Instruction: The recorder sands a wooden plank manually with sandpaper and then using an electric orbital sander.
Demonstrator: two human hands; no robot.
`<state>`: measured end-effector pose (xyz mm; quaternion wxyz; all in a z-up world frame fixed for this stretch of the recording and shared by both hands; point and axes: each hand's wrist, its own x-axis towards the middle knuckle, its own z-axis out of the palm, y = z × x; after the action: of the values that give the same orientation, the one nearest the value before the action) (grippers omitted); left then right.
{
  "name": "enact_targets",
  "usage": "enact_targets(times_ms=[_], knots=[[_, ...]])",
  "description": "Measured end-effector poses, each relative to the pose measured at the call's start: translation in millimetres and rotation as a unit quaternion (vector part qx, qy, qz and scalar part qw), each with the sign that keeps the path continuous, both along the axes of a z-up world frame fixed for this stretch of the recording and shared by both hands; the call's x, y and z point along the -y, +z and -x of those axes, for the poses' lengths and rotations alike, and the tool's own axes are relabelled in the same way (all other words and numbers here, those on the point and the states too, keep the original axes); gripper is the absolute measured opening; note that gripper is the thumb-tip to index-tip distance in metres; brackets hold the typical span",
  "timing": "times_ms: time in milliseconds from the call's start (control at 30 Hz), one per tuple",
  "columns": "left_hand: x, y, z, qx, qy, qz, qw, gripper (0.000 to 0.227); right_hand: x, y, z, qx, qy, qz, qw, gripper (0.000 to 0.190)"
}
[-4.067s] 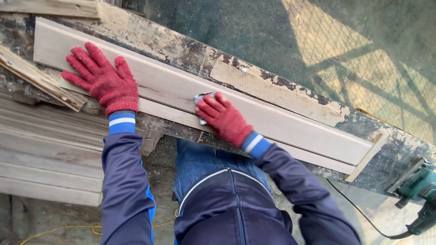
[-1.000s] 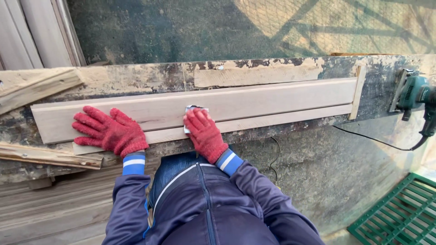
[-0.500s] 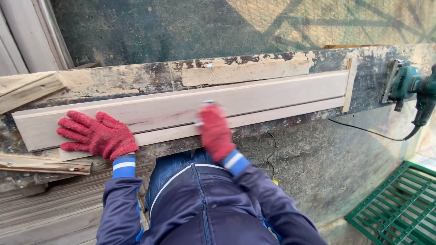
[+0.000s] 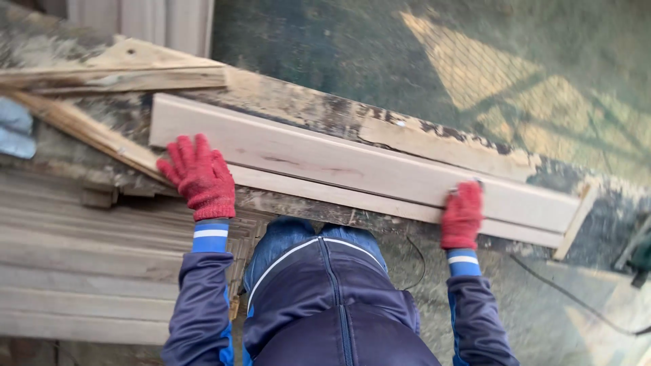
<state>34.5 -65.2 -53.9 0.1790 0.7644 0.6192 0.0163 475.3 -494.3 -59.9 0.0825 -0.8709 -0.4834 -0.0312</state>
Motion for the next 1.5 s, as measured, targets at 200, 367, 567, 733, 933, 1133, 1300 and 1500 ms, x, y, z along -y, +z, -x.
enact_targets(times_ms=[200, 367, 567, 733, 933, 1133, 1300, 1500], knots=[[-4, -30, 9, 0.015, -0.102, -0.262, 0.960, 0.045, -266, 28, 144, -0.146, 0.358, -0.077, 0.919, 0.030], [-2, -6, -2, -0.020, -0.087, -0.265, 0.960, 0.042, -383, 7, 235, -0.089, 0.433, -0.043, 0.896, 0.043], [-2, 4, -4, -0.013, -0.095, -0.272, 0.958, 0.038, -316, 46, 176, -0.110, 0.389, -0.027, 0.914, 0.041], [-4, 12, -8, -0.014, -0.088, -0.289, 0.953, 0.041, -194, 92, 76, -0.143, 0.339, 0.023, 0.930, 0.029], [-6, 13, -9, 0.010, -0.089, -0.310, 0.946, 0.036, -237, 76, 95, -0.119, 0.349, 0.050, 0.928, 0.034], [-7, 8, -9, 0.012, -0.072, -0.313, 0.947, 0.034, -390, 33, 198, -0.144, 0.487, -0.107, 0.855, 0.035], [-4, 1, -8, 0.006, -0.036, -0.330, 0.943, 0.040, -445, 12, 246, -0.090, 0.496, -0.087, 0.859, 0.041], [-4, 0, -7, 0.013, -0.042, -0.317, 0.947, 0.043, -352, 52, 169, -0.149, 0.497, -0.080, 0.851, 0.030]])
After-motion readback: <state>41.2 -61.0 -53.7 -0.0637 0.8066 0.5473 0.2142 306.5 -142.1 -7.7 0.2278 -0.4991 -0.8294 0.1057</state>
